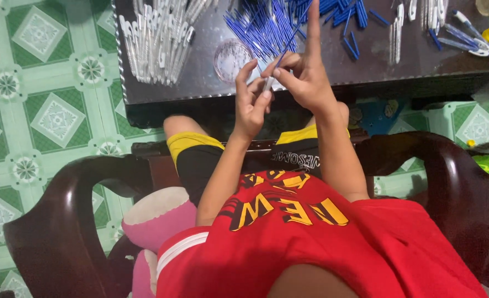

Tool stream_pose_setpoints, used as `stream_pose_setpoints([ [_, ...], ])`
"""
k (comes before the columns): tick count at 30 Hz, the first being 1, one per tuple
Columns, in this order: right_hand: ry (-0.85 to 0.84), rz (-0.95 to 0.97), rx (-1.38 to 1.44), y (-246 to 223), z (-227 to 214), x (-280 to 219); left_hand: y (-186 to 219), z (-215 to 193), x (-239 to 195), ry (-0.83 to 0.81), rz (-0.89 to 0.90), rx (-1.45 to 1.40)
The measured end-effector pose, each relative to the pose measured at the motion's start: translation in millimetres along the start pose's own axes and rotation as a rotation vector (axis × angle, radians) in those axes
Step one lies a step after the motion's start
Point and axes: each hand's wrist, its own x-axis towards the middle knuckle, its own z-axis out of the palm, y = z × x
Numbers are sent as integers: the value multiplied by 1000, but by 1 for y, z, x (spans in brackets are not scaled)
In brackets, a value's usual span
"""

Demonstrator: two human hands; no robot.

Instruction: The person sits cross-legged on a chair and assembles pens by hand. They pick up clear plastic pen bodies and blue ink refills from a table, insert the refills into the bodies, and place the assembled pens into a pile.

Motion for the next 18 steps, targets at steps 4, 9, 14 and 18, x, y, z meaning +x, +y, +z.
stream_pose_setpoints([
  [4,-92,211,-76,-18,-6,10,-6,1,-2,-40,50,-4],
  [9,-41,335,-143,-10,-9,7,-1,9,-2,-19,82,112],
  [14,3,370,-82,-10,-7,-2,13,10,0,-49,117,185],
  [18,113,403,-13,-2,1,-7,6,12,0,-33,110,199],
])
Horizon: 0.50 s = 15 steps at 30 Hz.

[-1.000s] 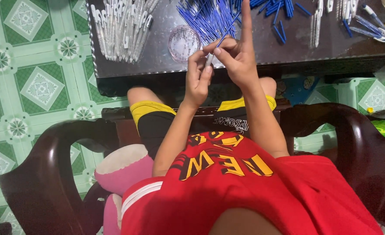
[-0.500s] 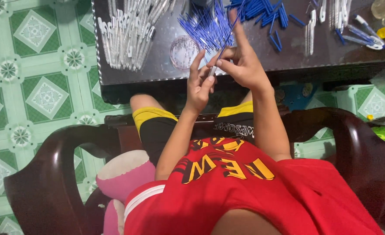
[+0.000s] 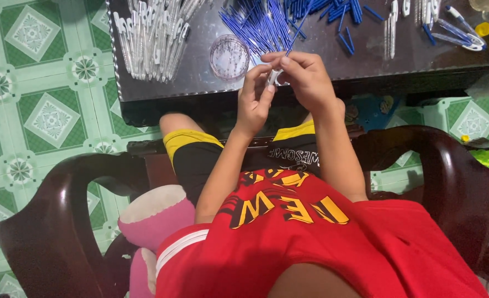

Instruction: The person sits cross-legged on a chair and assembles pens by hand. They pick up clear plastic pen bodies and blue ink refills from a table, insert the refills into the bodies, and place the assembled pens into a pile.

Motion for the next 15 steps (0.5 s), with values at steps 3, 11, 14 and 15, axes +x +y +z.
stream_pose_setpoints([
  [3,29,-32,226,22,4,2,-8,1,2,-30,43,-47],
  [11,244,31,493,60,12,6,-45,-5,-7,-49,2,42],
  [14,251,22,354,58,15,2,-5,-5,4,-61,-13,68],
  [15,255,20,353,70,11,3,-6,-4,5,-65,-13,66],
])
